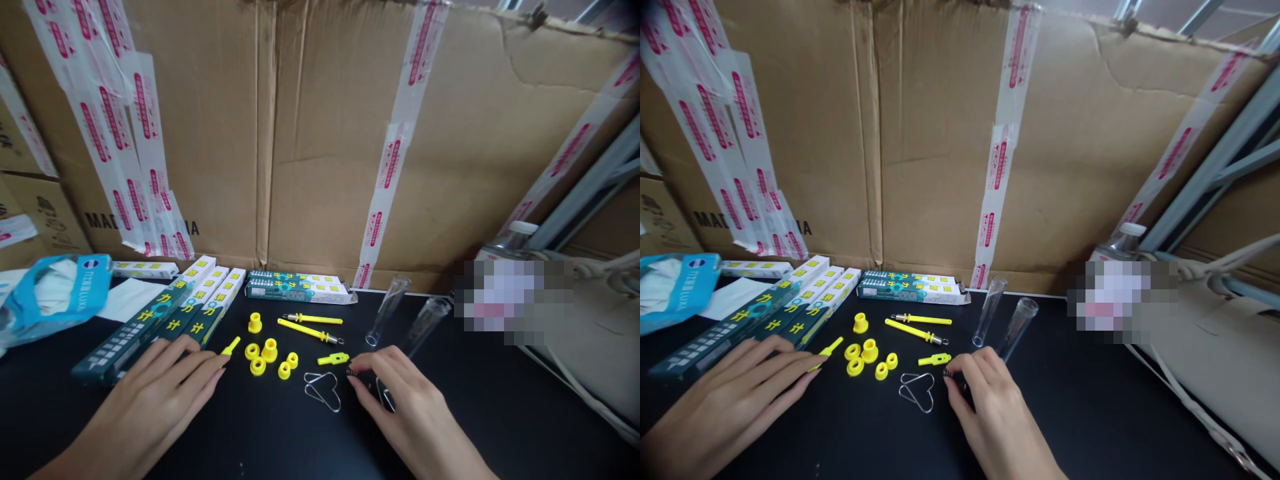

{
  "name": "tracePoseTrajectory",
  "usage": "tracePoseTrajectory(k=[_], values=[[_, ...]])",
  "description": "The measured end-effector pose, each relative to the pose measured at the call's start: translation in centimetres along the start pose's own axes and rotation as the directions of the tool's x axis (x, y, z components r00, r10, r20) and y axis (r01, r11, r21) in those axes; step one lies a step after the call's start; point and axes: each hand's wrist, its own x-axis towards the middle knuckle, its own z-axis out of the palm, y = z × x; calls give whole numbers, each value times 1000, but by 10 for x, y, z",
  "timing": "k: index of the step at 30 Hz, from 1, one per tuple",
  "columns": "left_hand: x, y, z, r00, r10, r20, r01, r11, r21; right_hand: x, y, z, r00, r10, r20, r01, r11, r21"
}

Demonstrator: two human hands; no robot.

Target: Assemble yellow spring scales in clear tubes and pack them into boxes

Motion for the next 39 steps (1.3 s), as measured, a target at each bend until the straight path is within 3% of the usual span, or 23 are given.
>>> tracePoseTrajectory(k=[5,12,24,30,33,36,39], values=[[0,-1,-3,999,44,20,-45,998,45,-2,-4,-3,998,-35,-44,36,999,32],[4,-2,-10,997,82,5,-82,995,61,0,0,0,997,-66,36,64,997,51],[2,4,1,992,-82,-93,80,997,-20,-7,8,4,997,37,64,-36,999,-15],[3,4,0,993,-38,-109,38,999,-3,-5,5,0,994,-16,109,22,998,-57],[9,4,-8,994,-22,-110,25,999,27,-1,-5,-5,997,-66,44,68,996,-54],[15,1,-16,993,77,-86,-70,995,78,6,-13,-10,993,-110,-51,106,992,-74],[15,-1,-20,989,119,-90,-109,988,108,17,-17,-11,985,-171,-6,168,974,-154]])
